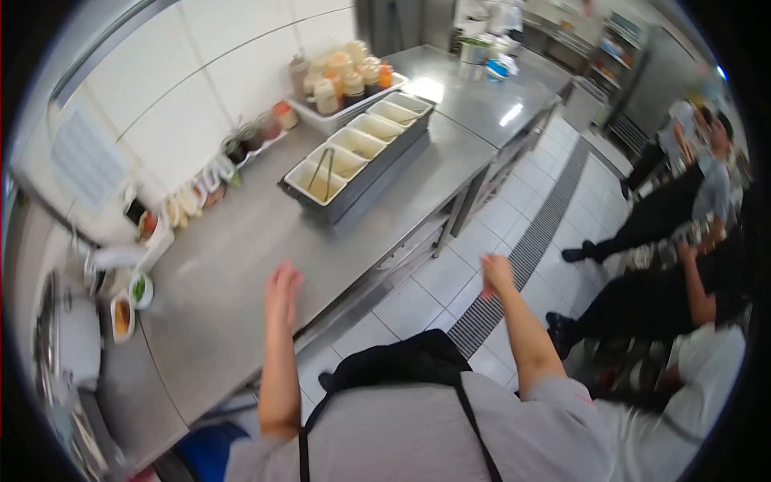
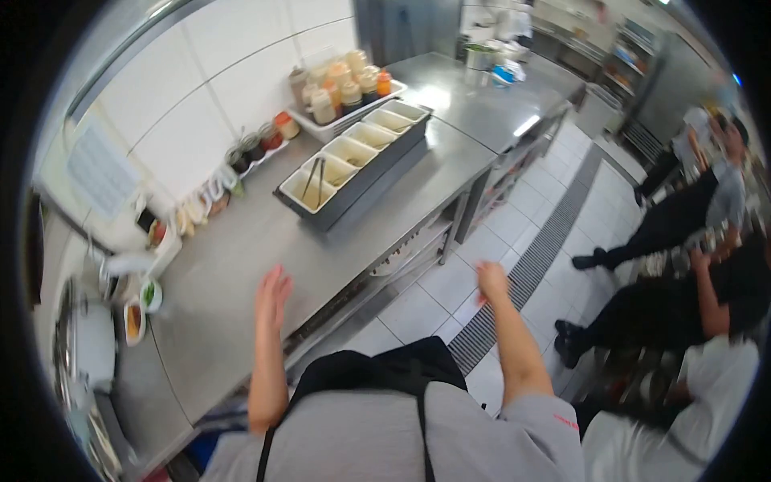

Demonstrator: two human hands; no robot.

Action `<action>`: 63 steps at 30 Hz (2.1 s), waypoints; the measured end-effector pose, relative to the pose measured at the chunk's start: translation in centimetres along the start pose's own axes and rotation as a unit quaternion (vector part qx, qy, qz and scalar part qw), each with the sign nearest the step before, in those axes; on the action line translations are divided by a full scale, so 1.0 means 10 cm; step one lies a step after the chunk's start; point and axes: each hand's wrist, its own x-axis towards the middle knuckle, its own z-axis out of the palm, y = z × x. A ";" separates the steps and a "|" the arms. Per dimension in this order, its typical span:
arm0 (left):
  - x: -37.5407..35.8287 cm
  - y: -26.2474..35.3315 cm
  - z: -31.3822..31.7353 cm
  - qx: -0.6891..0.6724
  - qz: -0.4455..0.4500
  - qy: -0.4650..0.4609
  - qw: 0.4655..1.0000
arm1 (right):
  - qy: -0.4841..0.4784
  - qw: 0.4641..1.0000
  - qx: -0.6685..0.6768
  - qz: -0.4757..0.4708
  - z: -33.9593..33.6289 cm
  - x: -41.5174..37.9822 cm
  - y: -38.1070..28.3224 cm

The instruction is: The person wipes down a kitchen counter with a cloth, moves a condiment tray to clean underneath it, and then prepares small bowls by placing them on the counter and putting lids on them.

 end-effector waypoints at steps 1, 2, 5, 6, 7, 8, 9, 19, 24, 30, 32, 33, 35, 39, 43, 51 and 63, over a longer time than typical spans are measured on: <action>0.26 0.00 0.09 -0.022 -0.022 -0.039 0.999 | 0.103 0.992 -0.056 -0.055 -0.09 -0.05 0.40; 0.48 0.08 0.29 -0.040 -0.072 -0.028 0.996 | 0.207 0.937 -0.156 -0.236 0.08 0.39 1.35; 1.06 0.19 0.68 -0.006 -0.123 0.012 0.992 | -0.010 0.979 0.201 0.029 -0.10 -0.29 1.65; 1.17 0.20 0.79 0.018 -0.132 0.050 0.990 | -0.012 0.968 0.238 0.074 -0.14 -0.54 1.60; 1.28 0.17 0.78 0.020 -0.127 0.067 0.989 | -0.039 0.957 0.279 0.074 -0.04 -0.55 1.86; 1.41 0.13 0.78 0.039 -0.153 0.035 0.987 | -0.062 0.942 0.322 0.074 0.11 -0.54 2.15; 1.48 0.10 0.78 0.057 -0.182 -0.001 0.982 | -0.073 0.941 0.321 0.073 0.29 -0.52 2.38; 1.48 0.58 1.35 0.538 0.242 0.094 0.802 | -0.075 0.917 0.376 0.111 0.24 -0.06 1.83; 1.77 0.64 1.89 0.645 0.207 -0.063 0.733 | -0.121 0.943 0.304 0.051 0.16 0.49 1.59; 1.43 0.94 1.85 0.654 0.313 -0.011 0.689 | -0.152 0.957 0.236 0.079 0.24 -0.17 2.55; 1.32 1.08 1.84 0.608 0.394 0.024 0.689 | -0.153 0.957 0.232 0.079 0.37 -0.34 2.75; 1.25 1.11 1.82 0.609 0.397 0.017 0.686 | -0.151 0.958 0.229 0.082 0.41 -0.46 2.88; 1.12 1.15 1.82 0.538 0.477 0.096 0.688 | -0.139 0.961 0.221 0.090 0.45 -0.69 3.17; 0.87 0.86 1.57 0.398 0.478 0.164 0.766 | -0.095 0.969 0.212 0.089 0.49 -0.92 3.40; 0.78 0.34 1.26 0.425 0.388 0.168 0.800 | -0.070 0.977 0.186 0.077 0.58 -1.01 3.47; 0.73 0.36 0.94 0.378 0.422 0.162 0.808 | -0.114 0.992 0.034 -0.051 0.77 -0.22 2.89; 0.18 2.36 -2.01 0.041 0.481 0.353 0.802 | -0.018 0.808 0.458 -0.369 1.79 -0.97 -0.78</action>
